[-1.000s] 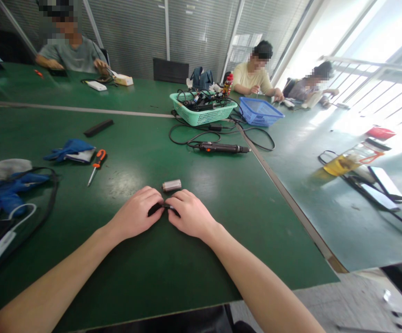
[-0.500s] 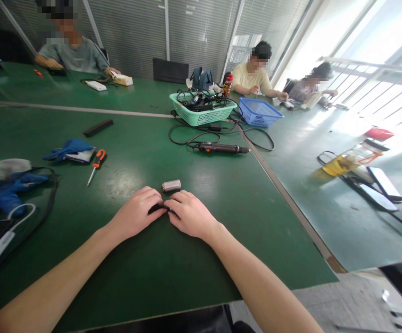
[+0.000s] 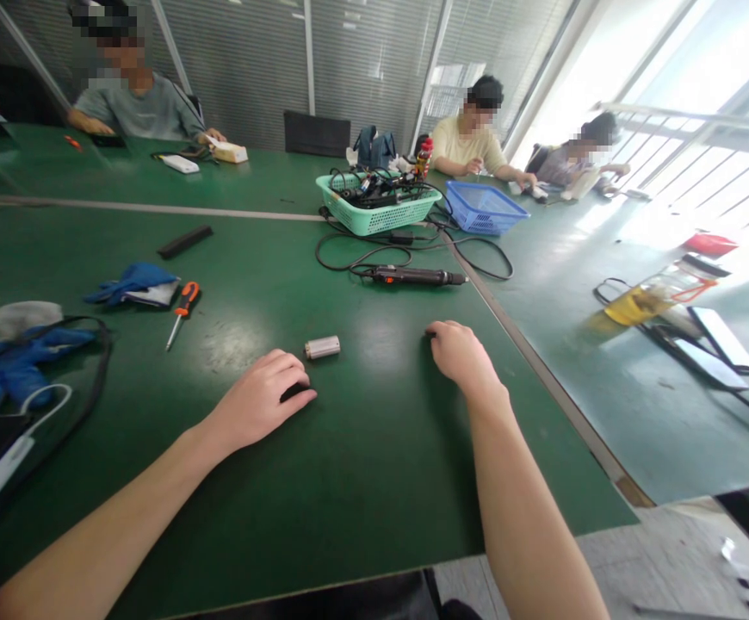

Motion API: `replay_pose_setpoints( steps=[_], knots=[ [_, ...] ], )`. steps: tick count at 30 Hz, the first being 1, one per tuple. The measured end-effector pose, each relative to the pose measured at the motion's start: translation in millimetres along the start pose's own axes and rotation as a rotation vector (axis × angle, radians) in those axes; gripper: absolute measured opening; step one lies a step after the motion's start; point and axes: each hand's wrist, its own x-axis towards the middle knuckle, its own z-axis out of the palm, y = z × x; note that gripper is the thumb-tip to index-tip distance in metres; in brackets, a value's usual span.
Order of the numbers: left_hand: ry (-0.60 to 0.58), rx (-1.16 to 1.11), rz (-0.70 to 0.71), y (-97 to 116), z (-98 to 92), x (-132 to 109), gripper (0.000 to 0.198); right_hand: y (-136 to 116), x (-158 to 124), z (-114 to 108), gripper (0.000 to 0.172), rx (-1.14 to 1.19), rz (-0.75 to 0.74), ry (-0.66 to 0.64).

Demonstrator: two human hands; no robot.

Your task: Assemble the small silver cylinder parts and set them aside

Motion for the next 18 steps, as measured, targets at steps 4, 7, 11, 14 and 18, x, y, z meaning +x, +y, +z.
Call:
replay_pose_setpoints(
  steps=[4, 7, 11, 14, 18],
  knots=[
    [0.001, 0.009, 0.008, -2, 1.0, -1, 0.016, 29, 1, 10, 0.035, -0.041, 0.170, 0.052],
    [-0.002, 0.018, 0.012, -2, 0.9, -2, 0.016, 29, 4, 16, 0.031, -0.046, 0.236, 0.069],
    [-0.006, 0.029, 0.007, -1, -0.9, -2, 0.015, 23, 6, 20, 0.033, -0.040, 0.299, 0.108],
    [-0.008, 0.033, 0.006, 0, -2.5, -2, 0.014, 20, 6, 20, 0.028, -0.014, 0.302, 0.142],
    [0.001, 0.037, 0.005, 0, -3.3, -2, 0.014, 13, 4, 13, 0.024, 0.053, 0.247, 0.212]
  ],
)
